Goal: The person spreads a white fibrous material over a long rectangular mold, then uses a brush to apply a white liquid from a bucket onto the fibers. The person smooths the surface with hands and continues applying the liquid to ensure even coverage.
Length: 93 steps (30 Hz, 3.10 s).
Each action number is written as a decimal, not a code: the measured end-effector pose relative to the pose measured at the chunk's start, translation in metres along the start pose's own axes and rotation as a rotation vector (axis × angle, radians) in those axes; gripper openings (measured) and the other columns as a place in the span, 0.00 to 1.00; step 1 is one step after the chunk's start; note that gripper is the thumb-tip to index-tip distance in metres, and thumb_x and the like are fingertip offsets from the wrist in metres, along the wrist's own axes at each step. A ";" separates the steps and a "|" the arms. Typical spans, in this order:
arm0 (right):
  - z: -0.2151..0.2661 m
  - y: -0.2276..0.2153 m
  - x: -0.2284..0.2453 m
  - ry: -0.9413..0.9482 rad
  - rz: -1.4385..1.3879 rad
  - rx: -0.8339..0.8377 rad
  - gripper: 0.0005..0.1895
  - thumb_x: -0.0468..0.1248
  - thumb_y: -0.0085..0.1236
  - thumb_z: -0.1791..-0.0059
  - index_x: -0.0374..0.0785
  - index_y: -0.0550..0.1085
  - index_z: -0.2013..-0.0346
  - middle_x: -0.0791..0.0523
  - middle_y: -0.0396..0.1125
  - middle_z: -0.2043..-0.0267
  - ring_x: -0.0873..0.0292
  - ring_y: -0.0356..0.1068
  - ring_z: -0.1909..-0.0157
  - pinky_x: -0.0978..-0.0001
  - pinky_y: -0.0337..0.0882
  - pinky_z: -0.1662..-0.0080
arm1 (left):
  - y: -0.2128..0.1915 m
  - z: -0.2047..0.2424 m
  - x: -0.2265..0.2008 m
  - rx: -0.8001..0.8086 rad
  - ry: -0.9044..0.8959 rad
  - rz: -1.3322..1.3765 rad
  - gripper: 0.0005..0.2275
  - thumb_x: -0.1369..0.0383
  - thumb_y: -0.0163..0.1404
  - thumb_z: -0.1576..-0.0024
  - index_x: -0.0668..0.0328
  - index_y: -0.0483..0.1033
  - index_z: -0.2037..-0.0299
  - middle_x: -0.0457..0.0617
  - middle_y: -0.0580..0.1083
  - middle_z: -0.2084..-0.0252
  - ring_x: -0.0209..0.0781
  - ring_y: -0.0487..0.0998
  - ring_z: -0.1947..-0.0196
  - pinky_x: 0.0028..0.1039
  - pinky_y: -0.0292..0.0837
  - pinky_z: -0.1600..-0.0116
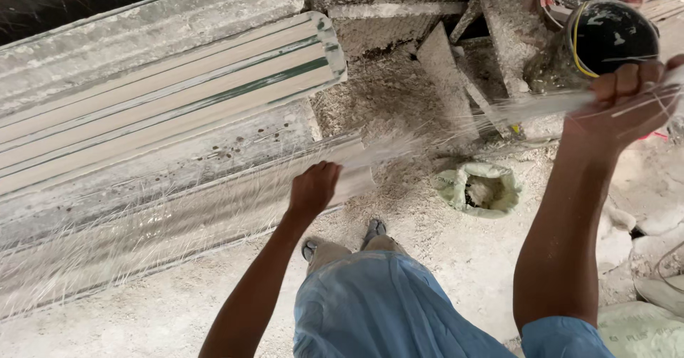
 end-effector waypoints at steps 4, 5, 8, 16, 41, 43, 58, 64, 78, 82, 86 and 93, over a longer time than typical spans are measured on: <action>0.015 -0.012 0.017 0.011 0.002 0.038 0.14 0.35 0.34 0.33 0.46 0.60 0.64 0.65 0.45 0.78 0.72 0.43 0.84 0.76 0.46 0.80 | 0.005 0.022 0.020 -0.152 0.052 -0.038 0.10 0.63 0.53 0.37 0.57 0.75 0.70 0.46 0.74 0.72 0.43 0.78 0.73 0.34 0.73 0.73; 0.023 -0.010 0.018 0.056 -0.092 0.015 0.17 0.37 0.33 0.32 0.44 0.60 0.65 0.64 0.46 0.77 0.71 0.44 0.83 0.76 0.46 0.78 | 0.005 0.026 0.021 -0.180 0.042 -0.040 0.11 0.63 0.53 0.37 0.56 0.75 0.71 0.45 0.73 0.72 0.43 0.78 0.71 0.34 0.73 0.72; 0.037 0.007 0.006 0.050 -0.115 -0.119 0.10 0.34 0.33 0.33 0.37 0.64 0.54 0.62 0.49 0.77 0.70 0.47 0.83 0.76 0.50 0.79 | 0.009 0.025 0.023 -0.150 -0.006 -0.016 0.10 0.62 0.54 0.38 0.56 0.77 0.70 0.46 0.73 0.69 0.45 0.78 0.70 0.37 0.73 0.68; 0.057 0.062 -0.037 0.163 -0.164 -0.222 0.14 0.41 0.36 0.34 0.35 0.68 0.48 0.58 0.58 0.75 0.69 0.50 0.83 0.75 0.53 0.81 | 0.021 -0.005 0.029 -0.065 -0.123 -0.114 0.11 0.59 0.52 0.36 0.54 0.80 0.67 0.47 0.75 0.68 0.46 0.79 0.64 0.44 0.72 0.57; 0.089 0.069 -0.087 0.265 -0.294 0.029 0.19 0.48 0.36 0.36 0.41 0.70 0.40 0.58 0.63 0.71 0.71 0.56 0.83 0.77 0.56 0.81 | -0.036 0.043 -0.020 -0.039 -0.029 0.124 0.09 0.66 0.47 0.36 0.62 0.78 0.61 0.51 0.79 0.65 0.49 0.81 0.71 0.36 0.75 0.71; 0.077 0.044 -0.066 0.181 -0.071 -0.087 0.20 0.49 0.36 0.37 0.39 0.69 0.41 0.58 0.61 0.70 0.71 0.54 0.83 0.76 0.54 0.81 | -0.015 0.046 -0.007 0.011 0.006 -0.035 0.08 0.66 0.46 0.37 0.62 0.77 0.60 0.52 0.78 0.66 0.49 0.80 0.69 0.38 0.73 0.74; 0.228 0.236 -0.132 0.494 -0.166 -0.160 0.25 0.53 0.38 0.41 0.40 0.69 0.40 0.65 0.58 0.74 0.71 0.54 0.78 0.78 0.57 0.80 | -0.049 0.041 -0.059 -0.209 0.015 0.544 0.20 0.62 0.33 0.23 0.75 0.67 0.34 0.70 0.68 0.35 0.62 0.69 0.36 0.53 0.69 0.38; 0.201 0.220 -0.125 0.571 -0.100 -0.149 0.17 0.48 0.41 0.36 0.42 0.63 0.39 0.62 0.63 0.68 0.70 0.58 0.75 0.78 0.59 0.76 | -0.073 0.055 -0.069 -0.063 -0.312 0.652 0.10 0.67 0.48 0.36 0.62 0.80 0.57 0.51 0.81 0.69 0.46 0.74 0.82 0.37 0.66 0.77; 0.097 0.051 -0.039 0.212 0.162 -0.446 0.26 0.41 0.34 0.34 0.37 0.56 0.21 0.61 0.54 0.73 0.69 0.47 0.78 0.76 0.53 0.81 | 0.013 0.074 0.011 0.038 -0.209 -0.297 0.10 0.63 0.49 0.36 0.58 0.77 0.64 0.50 0.75 0.70 0.49 0.78 0.67 0.38 0.73 0.72; 0.116 0.083 -0.056 0.264 0.149 -0.423 0.24 0.42 0.34 0.36 0.34 0.61 0.27 0.61 0.56 0.76 0.69 0.48 0.82 0.72 0.52 0.78 | 0.005 0.087 0.008 -0.051 -0.244 -0.432 0.10 0.61 0.49 0.36 0.56 0.78 0.64 0.49 0.74 0.70 0.48 0.78 0.66 0.42 0.73 0.64; 0.131 0.121 -0.083 0.359 0.127 -0.399 0.18 0.43 0.38 0.35 0.36 0.66 0.35 0.62 0.55 0.77 0.70 0.48 0.82 0.73 0.52 0.81 | -0.004 0.100 0.012 -0.137 -0.308 -0.471 0.09 0.61 0.50 0.37 0.54 0.79 0.57 0.46 0.74 0.67 0.46 0.77 0.63 0.46 0.69 0.49; 0.152 0.181 -0.129 0.532 0.117 -0.247 0.17 0.48 0.41 0.35 0.39 0.69 0.44 0.64 0.54 0.75 0.71 0.47 0.81 0.78 0.51 0.81 | -0.022 0.111 0.023 0.090 -0.529 -0.673 0.27 0.66 0.50 0.50 0.42 0.68 0.36 0.58 0.65 0.35 0.59 0.64 0.35 0.69 0.55 0.34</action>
Point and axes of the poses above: each hand's wrist, its own z-axis away from the middle knuckle, its own y-axis out of the palm, x = y × z, the point moved 1 cm from there along -z, towards the middle knuckle
